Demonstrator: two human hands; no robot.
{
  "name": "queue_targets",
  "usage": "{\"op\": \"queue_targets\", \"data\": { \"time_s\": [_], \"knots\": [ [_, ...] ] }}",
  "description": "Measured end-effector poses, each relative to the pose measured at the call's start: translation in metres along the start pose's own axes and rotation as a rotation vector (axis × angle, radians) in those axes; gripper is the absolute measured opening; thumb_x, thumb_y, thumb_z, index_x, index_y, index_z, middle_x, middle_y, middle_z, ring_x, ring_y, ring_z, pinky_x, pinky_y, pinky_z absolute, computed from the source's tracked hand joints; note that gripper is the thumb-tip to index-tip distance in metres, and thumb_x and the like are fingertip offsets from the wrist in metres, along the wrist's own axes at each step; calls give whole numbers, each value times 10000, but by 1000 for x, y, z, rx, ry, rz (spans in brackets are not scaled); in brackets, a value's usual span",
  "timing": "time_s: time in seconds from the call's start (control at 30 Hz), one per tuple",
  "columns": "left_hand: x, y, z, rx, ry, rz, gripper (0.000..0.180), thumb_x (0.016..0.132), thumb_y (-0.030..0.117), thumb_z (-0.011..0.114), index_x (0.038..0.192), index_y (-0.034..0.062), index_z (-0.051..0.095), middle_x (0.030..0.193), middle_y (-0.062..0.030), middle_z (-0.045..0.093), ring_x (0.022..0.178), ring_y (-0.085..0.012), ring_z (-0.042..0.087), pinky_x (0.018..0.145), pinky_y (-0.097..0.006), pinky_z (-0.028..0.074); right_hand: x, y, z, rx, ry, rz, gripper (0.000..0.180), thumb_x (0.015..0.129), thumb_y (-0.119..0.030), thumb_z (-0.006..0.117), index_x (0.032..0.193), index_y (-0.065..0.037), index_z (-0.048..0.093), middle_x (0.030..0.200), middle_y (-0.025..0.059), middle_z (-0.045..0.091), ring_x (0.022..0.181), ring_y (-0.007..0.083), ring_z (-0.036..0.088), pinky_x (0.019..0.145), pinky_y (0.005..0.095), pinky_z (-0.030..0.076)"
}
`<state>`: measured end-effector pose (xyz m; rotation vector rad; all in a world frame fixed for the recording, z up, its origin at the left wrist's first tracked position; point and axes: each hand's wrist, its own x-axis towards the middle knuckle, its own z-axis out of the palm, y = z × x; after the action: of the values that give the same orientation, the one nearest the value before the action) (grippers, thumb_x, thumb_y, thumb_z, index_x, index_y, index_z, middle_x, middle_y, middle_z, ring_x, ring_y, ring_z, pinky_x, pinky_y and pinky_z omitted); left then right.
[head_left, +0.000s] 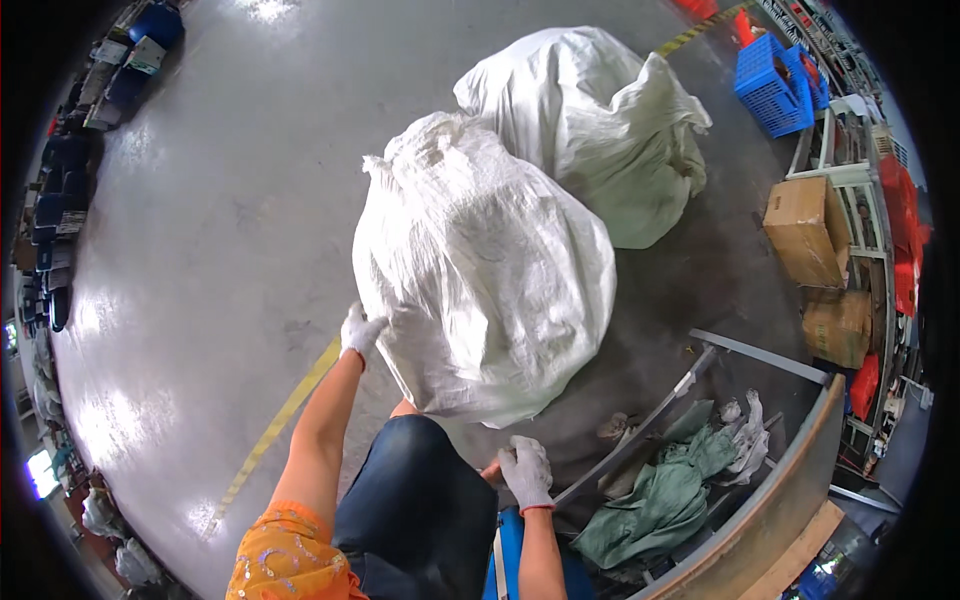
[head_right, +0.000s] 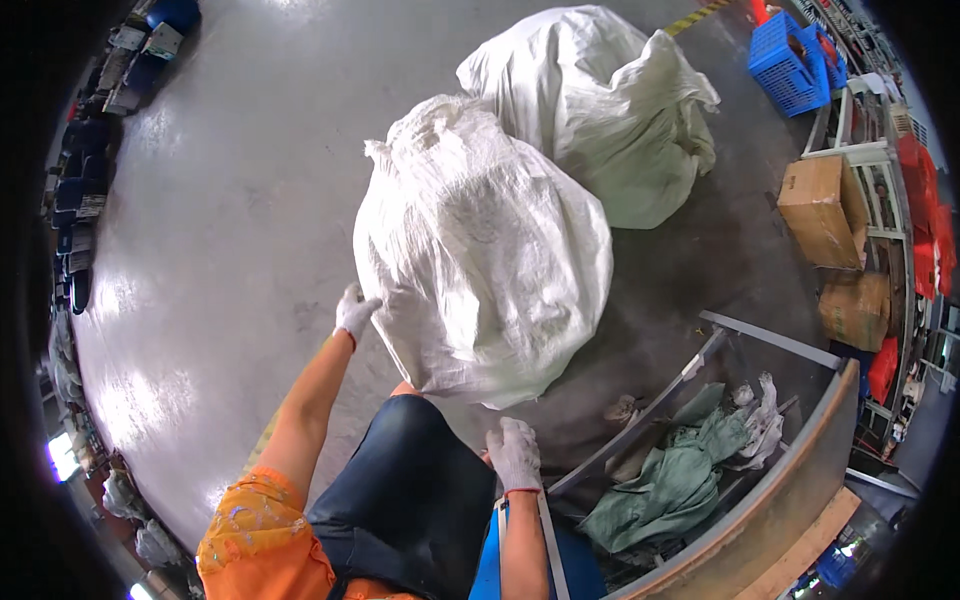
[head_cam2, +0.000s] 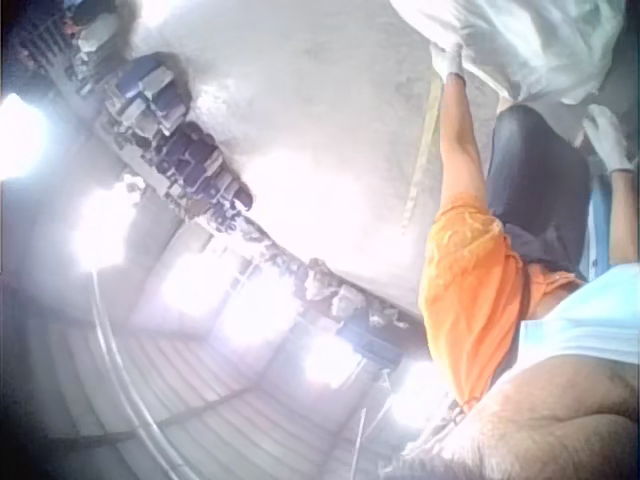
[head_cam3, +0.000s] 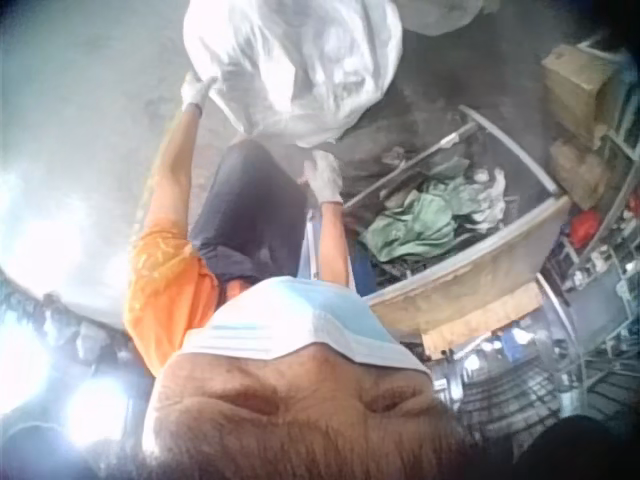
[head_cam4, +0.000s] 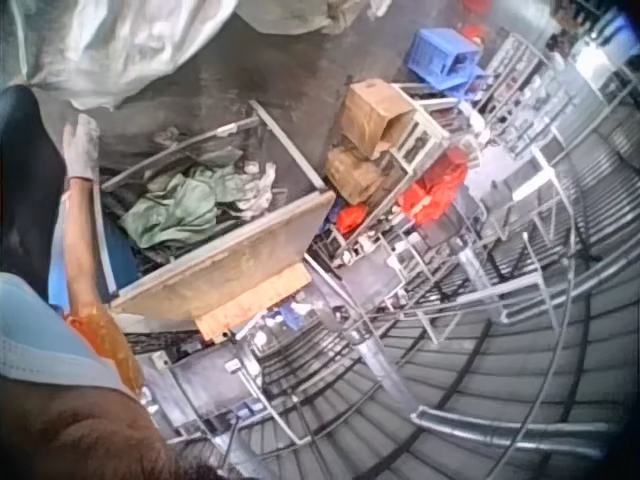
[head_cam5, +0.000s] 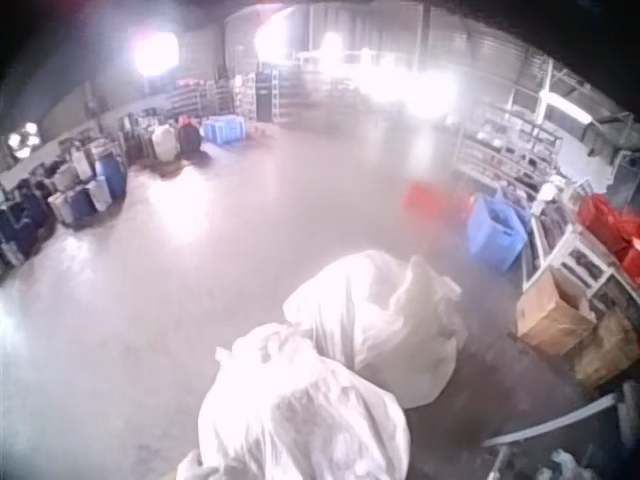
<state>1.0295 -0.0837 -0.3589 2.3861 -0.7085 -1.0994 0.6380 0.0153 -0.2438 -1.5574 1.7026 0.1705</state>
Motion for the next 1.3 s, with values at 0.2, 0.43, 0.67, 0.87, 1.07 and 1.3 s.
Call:
{"op": "queue_targets", "data": {
  "time_s": [0.2, 0.43, 0.67, 0.87, 1.07, 1.3],
  "knots": [
    [119, -26, 36, -417, 121, -219, 679, 812, 195, 797, 1359, -69, 493, 1156, -180, 668, 1049, -274, 655, 855, -419, 550, 78, -53, 39, 91, -83, 13, 409, 868, -329, 694, 1183, -71, 653, 1195, 204, 643, 1138, 400, 592, 963, 487, 484],
    [78, 48, 56, -803, -443, -286, 208, 922, 84, 679, 1102, -20, 685, 869, -83, 703, 756, -155, 690, 686, -306, 589, 141, -106, 45, 144, 3, 181, 643, 807, -342, 780, 1334, -75, 527, 1226, 223, 629, 1143, 408, 597, 973, 494, 478],
    [35, 58, 62, -598, -361, -178, 273, 915, 113, 674, 1152, -23, 667, 935, -66, 698, 800, -127, 677, 723, -261, 561, 257, -165, 28, -230, 528, -91, 734, 769, -294, 812, 1381, -52, 487, 1263, 262, 602, 1203, 419, 550, 1023, 461, 442],
    [57, 9, 23, -550, -122, -183, 320, 904, 127, 683, 1173, -44, 656, 956, -68, 696, 798, -113, 651, 715, -250, 540, 278, -139, -15, 955, 136, 37, 201, 946, -203, 650, 1054, -35, 678, 933, 51, 656, 853, 152, 584, 819, 333, 469],
    [83, -30, -5, -236, -13, -123, 422, 825, 148, 724, 1216, 3, 659, 999, -48, 703, 839, -107, 655, 765, -264, 542, 37, 182, -43, 498, 642, 281, 442, 928, -72, 541, 1336, 97, 550, 1340, 231, 602, 1142, 289, 628, 997, 387, 516],
    [84, 61, 31, 268, -168, 355, 686, 757, 209, 800, 1391, 128, 554, 1355, -172, 543, 1219, -334, 557, 1042, -423, 468, -135, 257, 126, 1340, 727, 753, 610, 815, -393, 745, 1275, -4, 646, 1326, 213, 634, 1202, 322, 626, 954, 480, 524]
  ]
}}
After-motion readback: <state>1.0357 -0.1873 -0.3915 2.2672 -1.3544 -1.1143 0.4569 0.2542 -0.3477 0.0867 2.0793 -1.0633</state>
